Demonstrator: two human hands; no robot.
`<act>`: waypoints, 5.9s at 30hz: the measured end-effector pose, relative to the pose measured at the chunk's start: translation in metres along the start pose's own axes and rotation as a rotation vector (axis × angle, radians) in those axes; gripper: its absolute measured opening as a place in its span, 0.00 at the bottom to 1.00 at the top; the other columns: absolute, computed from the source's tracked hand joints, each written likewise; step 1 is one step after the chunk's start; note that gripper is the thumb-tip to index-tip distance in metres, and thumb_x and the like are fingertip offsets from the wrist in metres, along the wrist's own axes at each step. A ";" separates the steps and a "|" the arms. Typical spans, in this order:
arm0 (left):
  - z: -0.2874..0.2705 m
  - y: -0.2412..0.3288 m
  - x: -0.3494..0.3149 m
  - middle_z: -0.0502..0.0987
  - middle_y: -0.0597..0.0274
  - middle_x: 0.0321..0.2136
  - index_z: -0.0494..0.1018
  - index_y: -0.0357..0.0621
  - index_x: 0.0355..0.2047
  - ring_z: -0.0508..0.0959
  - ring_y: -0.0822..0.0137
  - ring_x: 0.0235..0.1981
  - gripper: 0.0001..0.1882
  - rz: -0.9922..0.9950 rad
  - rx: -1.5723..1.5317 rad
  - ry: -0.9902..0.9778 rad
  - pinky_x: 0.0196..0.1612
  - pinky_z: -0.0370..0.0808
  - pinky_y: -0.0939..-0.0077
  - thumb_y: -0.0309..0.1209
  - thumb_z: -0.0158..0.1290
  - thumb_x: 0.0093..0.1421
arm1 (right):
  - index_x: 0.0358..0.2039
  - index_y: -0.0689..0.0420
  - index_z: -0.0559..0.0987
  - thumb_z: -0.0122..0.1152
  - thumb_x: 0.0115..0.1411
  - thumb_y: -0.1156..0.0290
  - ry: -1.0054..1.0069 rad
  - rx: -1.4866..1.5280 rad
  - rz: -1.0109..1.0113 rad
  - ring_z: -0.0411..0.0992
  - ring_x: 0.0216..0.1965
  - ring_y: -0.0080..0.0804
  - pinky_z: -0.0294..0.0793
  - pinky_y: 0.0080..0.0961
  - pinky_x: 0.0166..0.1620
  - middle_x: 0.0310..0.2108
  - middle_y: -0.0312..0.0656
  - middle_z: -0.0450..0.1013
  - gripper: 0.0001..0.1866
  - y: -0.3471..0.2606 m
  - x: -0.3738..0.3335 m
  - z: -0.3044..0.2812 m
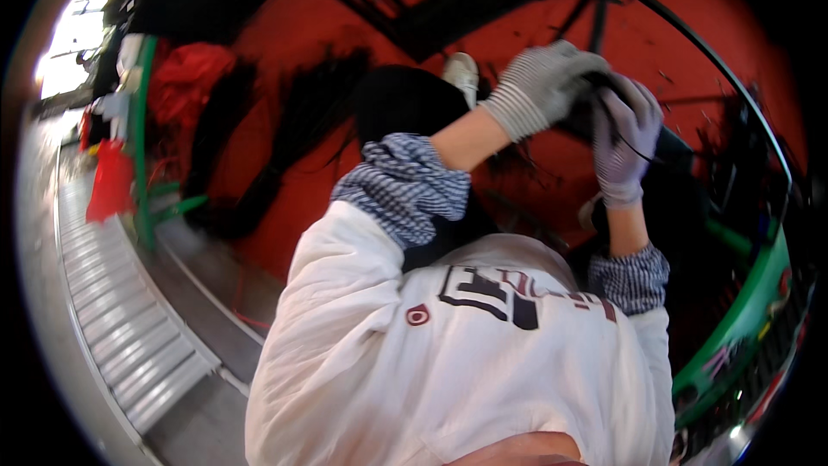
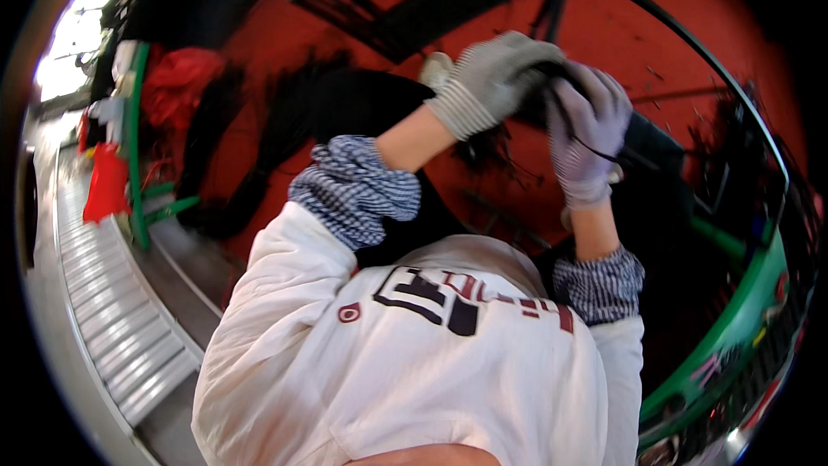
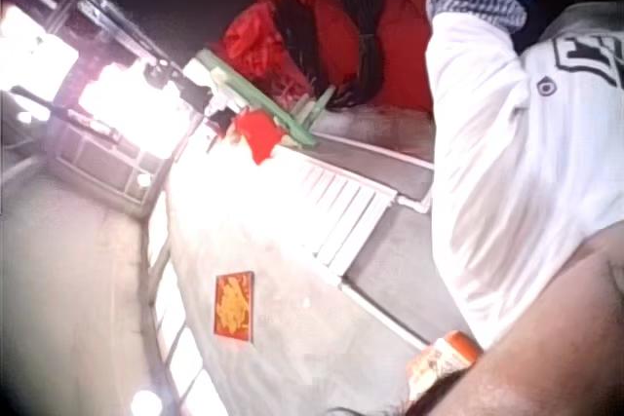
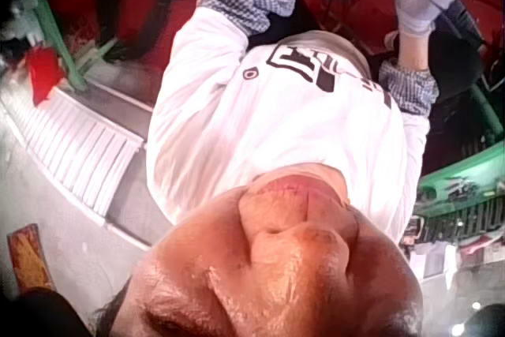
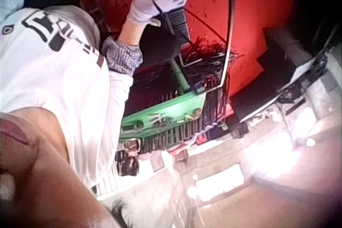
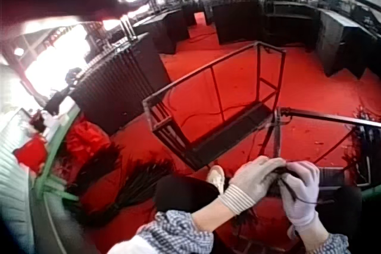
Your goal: The person weaves thin black strips through the frame of a metal furniture piece. The person uses a small tool to guide the strips, pulls them through the gaps, and uses a handheld stapler to secure the ends.
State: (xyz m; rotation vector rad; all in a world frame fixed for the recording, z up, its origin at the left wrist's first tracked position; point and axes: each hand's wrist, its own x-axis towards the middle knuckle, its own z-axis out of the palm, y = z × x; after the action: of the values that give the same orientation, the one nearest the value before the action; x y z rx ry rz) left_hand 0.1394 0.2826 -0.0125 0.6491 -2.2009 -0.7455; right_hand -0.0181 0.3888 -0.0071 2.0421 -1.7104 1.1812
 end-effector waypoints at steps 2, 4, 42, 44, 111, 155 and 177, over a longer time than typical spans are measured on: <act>-0.004 0.001 0.002 0.80 0.57 0.40 0.77 0.51 0.53 0.82 0.54 0.41 0.17 -0.060 0.063 -0.084 0.46 0.81 0.61 0.30 0.58 0.63 | 0.48 0.51 0.80 0.67 0.62 0.72 -0.006 0.004 0.003 0.73 0.58 0.44 0.67 0.43 0.63 0.55 0.42 0.77 0.14 -0.002 0.002 0.001; -0.006 0.002 0.003 0.79 0.57 0.40 0.77 0.52 0.54 0.82 0.56 0.40 0.18 -0.074 0.053 -0.108 0.45 0.81 0.61 0.32 0.58 0.64 | 0.48 0.51 0.81 0.68 0.61 0.73 0.007 -0.010 -0.007 0.73 0.58 0.43 0.67 0.42 0.63 0.55 0.41 0.77 0.14 -0.003 0.002 0.003; 0.064 -0.023 -0.025 0.77 0.51 0.56 0.75 0.46 0.56 0.81 0.54 0.49 0.19 -0.056 -0.046 -0.124 0.58 0.74 0.56 0.35 0.43 0.72 | 0.61 0.47 0.72 0.64 0.63 0.50 -0.490 -0.383 -0.321 0.74 0.55 0.46 0.78 0.47 0.52 0.55 0.44 0.74 0.29 -0.143 0.214 0.237; 0.068 -0.032 -0.052 0.77 0.52 0.56 0.75 0.46 0.57 0.80 0.54 0.50 0.19 -0.198 -0.123 -0.510 0.59 0.73 0.57 0.35 0.42 0.72 | 0.62 0.48 0.70 0.63 0.63 0.52 -0.558 -0.452 -0.285 0.74 0.56 0.47 0.78 0.47 0.52 0.56 0.44 0.73 0.29 -0.144 0.205 0.254; 0.015 0.041 0.002 0.78 0.45 0.43 0.76 0.46 0.49 0.81 0.46 0.41 0.17 -0.270 -0.154 -0.084 0.39 0.79 0.49 0.34 0.50 0.61 | 0.57 0.59 0.76 0.68 0.58 0.69 -1.342 0.876 -0.254 0.79 0.48 0.39 0.78 0.34 0.55 0.48 0.46 0.77 0.26 -0.055 0.187 0.189; 0.008 0.030 0.007 0.76 0.49 0.43 0.75 0.53 0.51 0.82 0.48 0.42 0.16 -0.220 -0.146 -0.131 0.41 0.81 0.51 0.35 0.48 0.64 | 0.48 0.59 0.81 0.73 0.57 0.66 -1.630 1.106 -0.219 0.76 0.53 0.37 0.74 0.39 0.62 0.47 0.41 0.78 0.20 -0.036 0.211 0.228; 0.032 -0.004 0.021 0.82 0.53 0.42 0.81 0.44 0.47 0.83 0.53 0.44 0.14 -0.202 0.170 -0.276 0.52 0.78 0.56 0.33 0.51 0.65 | 0.54 0.61 0.77 0.62 0.65 0.71 -0.956 0.489 -0.111 0.79 0.45 0.33 0.78 0.29 0.52 0.44 0.46 0.80 0.18 -0.071 0.274 0.211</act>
State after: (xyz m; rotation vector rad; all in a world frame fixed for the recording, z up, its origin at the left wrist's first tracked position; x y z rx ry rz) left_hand 0.1029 0.2763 -0.0238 0.9114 -2.4960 -0.7952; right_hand 0.1354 0.0799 0.0673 3.3200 -1.6709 0.6279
